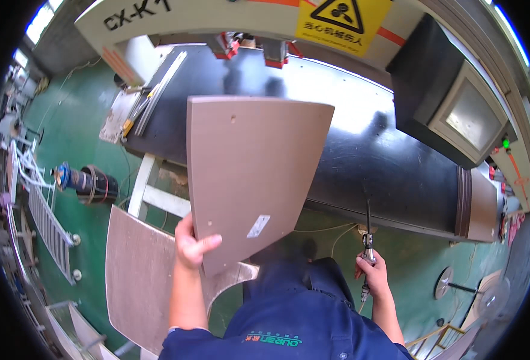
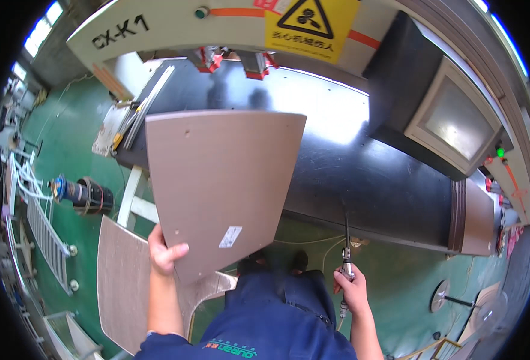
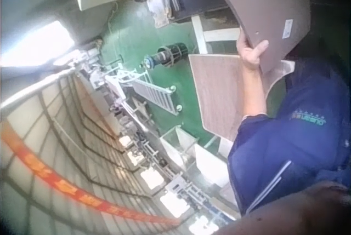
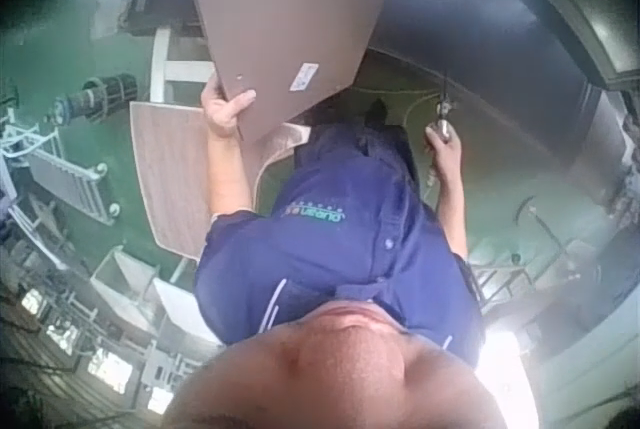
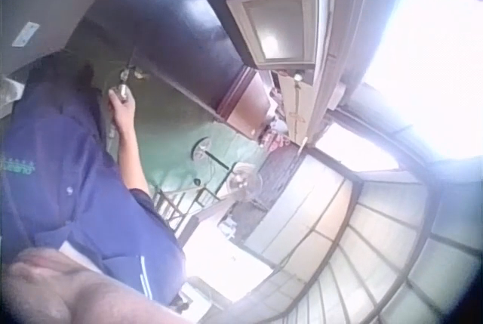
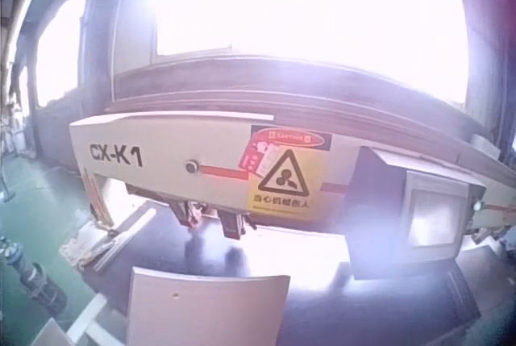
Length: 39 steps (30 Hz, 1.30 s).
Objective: The person places wooden panels onto a drilling machine, aligns them against the machine fence, and presses a button to start the drilling cycle. Between panels, the person uses an air nozzle to blow dust off the work surface.
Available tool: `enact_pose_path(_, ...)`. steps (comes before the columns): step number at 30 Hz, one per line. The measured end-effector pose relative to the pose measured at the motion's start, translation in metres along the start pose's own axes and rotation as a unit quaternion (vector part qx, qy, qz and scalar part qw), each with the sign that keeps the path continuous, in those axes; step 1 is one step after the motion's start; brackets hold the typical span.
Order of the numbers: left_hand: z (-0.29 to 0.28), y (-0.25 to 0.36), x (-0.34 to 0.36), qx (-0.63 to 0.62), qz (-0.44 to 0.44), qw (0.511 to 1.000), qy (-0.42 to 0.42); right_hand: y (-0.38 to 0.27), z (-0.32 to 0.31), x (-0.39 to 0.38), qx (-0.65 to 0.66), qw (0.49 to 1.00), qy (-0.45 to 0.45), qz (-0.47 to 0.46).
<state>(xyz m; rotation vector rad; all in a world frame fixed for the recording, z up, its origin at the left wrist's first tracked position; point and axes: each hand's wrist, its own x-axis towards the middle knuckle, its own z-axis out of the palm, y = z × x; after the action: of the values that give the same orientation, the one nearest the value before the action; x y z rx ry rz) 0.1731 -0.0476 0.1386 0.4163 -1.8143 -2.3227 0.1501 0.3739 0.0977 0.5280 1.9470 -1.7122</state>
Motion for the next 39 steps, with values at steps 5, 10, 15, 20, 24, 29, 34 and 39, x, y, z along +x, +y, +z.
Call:
enact_pose_path(5, 0.004, -0.008, -0.020, 0.033, 0.030, 0.997, -0.058, 0.014, 0.003, -0.013, 0.034, 0.999, 0.028, 0.017)
enact_pose_path(10, 0.017, -0.004, -0.027, -0.010, 0.043, 0.997, -0.062, 0.021, 0.002, -0.008, 0.002, 1.000, 0.011, -0.003)
enact_pose_path(15, 0.028, 0.003, -0.010, -0.088, -0.004, 0.996, -0.012, 0.010, -0.014, -0.011, 0.031, 0.998, 0.046, -0.023)
enact_pose_path(20, 0.030, 0.003, -0.017, -0.178, -0.038, 0.981, 0.064, 0.031, -0.042, -0.022, 0.062, 0.997, 0.034, -0.037)
enact_pose_path(24, 0.041, -0.001, -0.040, -0.228, -0.061, 0.967, 0.094, 0.052, -0.071, -0.037, 0.076, 0.995, 0.044, -0.036)
enact_pose_path(29, 0.063, -0.013, -0.083, -0.251, -0.075, 0.960, 0.098, 0.073, -0.108, -0.052, 0.084, 0.995, 0.038, -0.044)
enact_pose_path(34, 0.100, -0.024, -0.120, -0.256, -0.082, 0.957, 0.113, 0.081, -0.134, -0.063, 0.075, 0.995, 0.019, -0.057)
enact_pose_path(39, 0.118, -0.055, -0.142, -0.279, -0.127, 0.948, 0.082, 0.088, -0.153, -0.078, 0.076, 0.995, 0.021, -0.067)
